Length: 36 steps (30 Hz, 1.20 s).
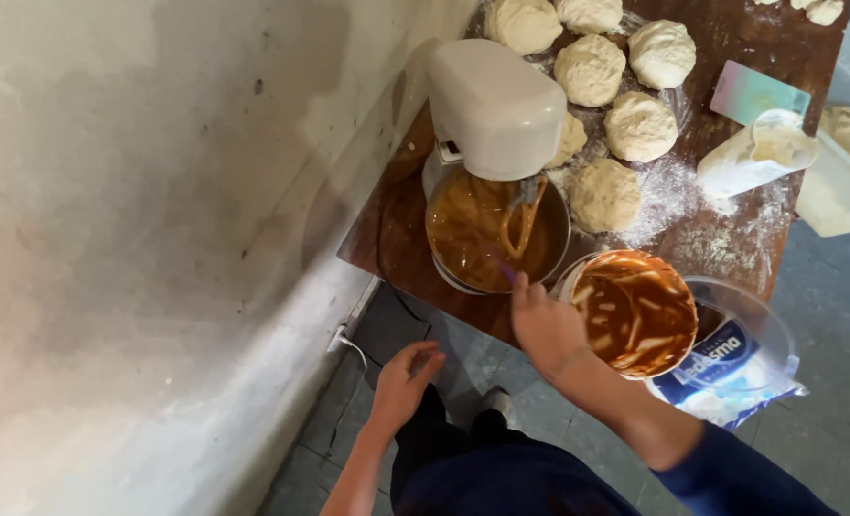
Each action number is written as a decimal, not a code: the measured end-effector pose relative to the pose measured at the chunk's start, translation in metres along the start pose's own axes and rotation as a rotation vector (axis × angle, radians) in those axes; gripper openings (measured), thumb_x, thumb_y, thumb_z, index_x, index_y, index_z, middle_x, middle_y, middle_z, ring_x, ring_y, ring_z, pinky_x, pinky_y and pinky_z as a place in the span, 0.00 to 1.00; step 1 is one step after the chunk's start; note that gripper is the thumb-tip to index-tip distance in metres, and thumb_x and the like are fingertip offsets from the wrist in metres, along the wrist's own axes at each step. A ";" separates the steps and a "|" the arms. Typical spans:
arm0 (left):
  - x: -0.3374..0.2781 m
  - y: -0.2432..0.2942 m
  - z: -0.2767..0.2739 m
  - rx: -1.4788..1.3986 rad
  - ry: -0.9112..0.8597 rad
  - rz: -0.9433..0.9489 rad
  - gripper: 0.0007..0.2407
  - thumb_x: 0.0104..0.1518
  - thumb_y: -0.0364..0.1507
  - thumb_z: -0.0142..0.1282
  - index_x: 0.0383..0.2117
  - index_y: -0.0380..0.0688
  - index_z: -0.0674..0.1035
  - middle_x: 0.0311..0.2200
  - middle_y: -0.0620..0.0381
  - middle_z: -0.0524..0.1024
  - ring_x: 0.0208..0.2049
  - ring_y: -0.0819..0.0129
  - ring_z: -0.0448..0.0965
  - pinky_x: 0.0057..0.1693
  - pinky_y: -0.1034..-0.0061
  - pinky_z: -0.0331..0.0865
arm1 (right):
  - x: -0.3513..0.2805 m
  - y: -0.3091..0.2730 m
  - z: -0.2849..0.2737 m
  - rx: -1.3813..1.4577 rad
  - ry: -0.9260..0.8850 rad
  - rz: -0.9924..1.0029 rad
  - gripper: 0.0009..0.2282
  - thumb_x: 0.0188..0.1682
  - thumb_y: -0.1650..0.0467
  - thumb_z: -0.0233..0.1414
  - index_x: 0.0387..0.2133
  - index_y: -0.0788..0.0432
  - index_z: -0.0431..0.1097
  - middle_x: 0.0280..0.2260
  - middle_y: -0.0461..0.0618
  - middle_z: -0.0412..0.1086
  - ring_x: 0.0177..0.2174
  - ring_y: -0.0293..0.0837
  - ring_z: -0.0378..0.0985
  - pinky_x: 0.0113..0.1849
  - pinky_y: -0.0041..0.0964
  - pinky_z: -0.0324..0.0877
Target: Dividing dough into portions using a scale and then setting up a stand mixer for filling.
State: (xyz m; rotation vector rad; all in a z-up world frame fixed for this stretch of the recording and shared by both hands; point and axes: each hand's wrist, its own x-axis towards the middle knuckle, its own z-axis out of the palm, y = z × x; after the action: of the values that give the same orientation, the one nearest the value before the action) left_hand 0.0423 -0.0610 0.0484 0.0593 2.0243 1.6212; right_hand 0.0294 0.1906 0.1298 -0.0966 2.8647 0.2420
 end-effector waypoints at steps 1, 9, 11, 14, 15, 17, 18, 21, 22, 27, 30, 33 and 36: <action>0.002 0.001 -0.007 -0.012 -0.003 -0.057 0.17 0.59 0.40 0.56 0.50 0.45 0.79 0.43 0.55 0.82 0.46 0.65 0.81 0.51 0.69 0.73 | 0.018 -0.007 0.013 0.018 -0.004 0.033 0.25 0.46 0.76 0.46 0.60 0.70 0.57 0.36 0.58 0.72 0.28 0.52 0.81 0.27 0.44 0.78; 0.006 -0.004 -0.053 0.023 0.005 -0.162 0.17 0.57 0.40 0.55 0.49 0.48 0.80 0.42 0.56 0.83 0.44 0.68 0.83 0.49 0.70 0.74 | 0.081 0.001 0.034 0.320 -0.177 0.052 0.11 0.50 0.71 0.47 0.37 0.65 0.77 0.34 0.62 0.77 0.35 0.57 0.80 0.39 0.48 0.75; 0.011 -0.009 -0.058 0.019 0.004 -0.131 0.17 0.59 0.40 0.55 0.50 0.47 0.80 0.42 0.57 0.82 0.46 0.70 0.81 0.50 0.73 0.72 | 0.080 0.013 0.023 0.695 -0.074 0.135 0.14 0.50 0.66 0.51 0.42 0.63 0.77 0.32 0.62 0.76 0.33 0.58 0.80 0.37 0.47 0.74; 0.014 -0.020 -0.057 -0.021 -0.002 -0.125 0.17 0.58 0.40 0.56 0.48 0.45 0.80 0.41 0.55 0.84 0.44 0.68 0.83 0.49 0.72 0.73 | 0.060 0.016 0.031 1.532 -0.158 0.418 0.14 0.51 0.68 0.53 0.45 0.67 0.74 0.32 0.64 0.72 0.32 0.65 0.73 0.30 0.57 0.71; 0.014 -0.020 -0.058 -0.021 -0.005 -0.127 0.17 0.58 0.40 0.56 0.48 0.45 0.80 0.41 0.55 0.84 0.44 0.68 0.83 0.49 0.72 0.73 | 0.045 0.006 0.004 1.532 -0.159 0.422 0.14 0.51 0.68 0.53 0.45 0.67 0.74 0.32 0.64 0.72 0.32 0.65 0.73 0.30 0.57 0.71; 0.018 -0.018 -0.060 -0.011 -0.009 -0.101 0.17 0.58 0.39 0.57 0.48 0.44 0.80 0.41 0.56 0.84 0.45 0.68 0.83 0.50 0.72 0.74 | 0.018 -0.013 -0.052 0.941 0.075 0.341 0.13 0.52 0.67 0.50 0.46 0.59 0.72 0.28 0.58 0.77 0.30 0.57 0.80 0.33 0.47 0.73; 0.017 -0.017 -0.062 -0.011 -0.010 -0.103 0.17 0.58 0.39 0.57 0.48 0.44 0.80 0.41 0.56 0.84 0.45 0.68 0.83 0.50 0.72 0.74 | 0.008 -0.019 -0.061 0.942 0.073 0.342 0.13 0.52 0.67 0.50 0.46 0.59 0.72 0.28 0.58 0.77 0.30 0.57 0.80 0.33 0.47 0.73; 0.017 -0.016 -0.066 -0.034 -0.024 -0.064 0.17 0.58 0.38 0.56 0.49 0.44 0.80 0.42 0.56 0.84 0.45 0.67 0.82 0.49 0.72 0.74 | -0.017 -0.033 -0.086 0.623 0.288 0.266 0.14 0.52 0.67 0.50 0.49 0.58 0.71 0.32 0.56 0.76 0.30 0.57 0.78 0.33 0.47 0.73; 0.018 -0.018 -0.067 -0.067 -0.020 -0.057 0.16 0.58 0.38 0.56 0.49 0.44 0.80 0.42 0.56 0.83 0.45 0.68 0.82 0.49 0.72 0.74 | -0.021 -0.035 -0.093 0.532 0.345 0.262 0.14 0.52 0.67 0.50 0.49 0.58 0.71 0.32 0.56 0.75 0.29 0.58 0.78 0.31 0.48 0.73; 0.022 -0.031 -0.067 -0.060 -0.003 -0.040 0.16 0.58 0.37 0.57 0.49 0.43 0.79 0.43 0.55 0.83 0.46 0.69 0.82 0.51 0.73 0.73 | -0.041 -0.042 -0.135 0.373 0.385 0.310 0.14 0.52 0.67 0.50 0.50 0.57 0.71 0.28 0.53 0.72 0.24 0.56 0.76 0.26 0.49 0.72; 0.021 -0.029 -0.067 -0.052 0.019 -0.042 0.16 0.58 0.37 0.58 0.48 0.43 0.80 0.42 0.55 0.84 0.45 0.68 0.83 0.50 0.72 0.74 | -0.045 -0.043 -0.148 0.332 0.388 0.324 0.14 0.52 0.67 0.50 0.50 0.56 0.71 0.27 0.52 0.71 0.22 0.55 0.76 0.25 0.48 0.72; 0.018 -0.020 -0.069 -0.020 0.016 -0.080 0.16 0.57 0.37 0.57 0.48 0.44 0.80 0.42 0.55 0.84 0.45 0.67 0.82 0.50 0.71 0.74 | -0.037 -0.042 -0.140 0.307 0.329 0.333 0.15 0.51 0.66 0.50 0.51 0.55 0.70 0.27 0.52 0.72 0.23 0.55 0.76 0.25 0.48 0.72; 0.017 -0.014 -0.070 0.000 0.006 -0.068 0.16 0.58 0.38 0.57 0.48 0.45 0.80 0.42 0.55 0.84 0.45 0.67 0.82 0.51 0.71 0.73 | -0.013 -0.044 -0.113 0.294 0.215 0.293 0.18 0.51 0.66 0.48 0.53 0.59 0.66 0.31 0.54 0.72 0.24 0.56 0.77 0.26 0.49 0.74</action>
State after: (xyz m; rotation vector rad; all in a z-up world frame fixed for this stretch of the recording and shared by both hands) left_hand 0.0012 -0.1214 0.0379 -0.0147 2.0084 1.5812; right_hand 0.0170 0.1285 0.2335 0.3765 3.0832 -0.1471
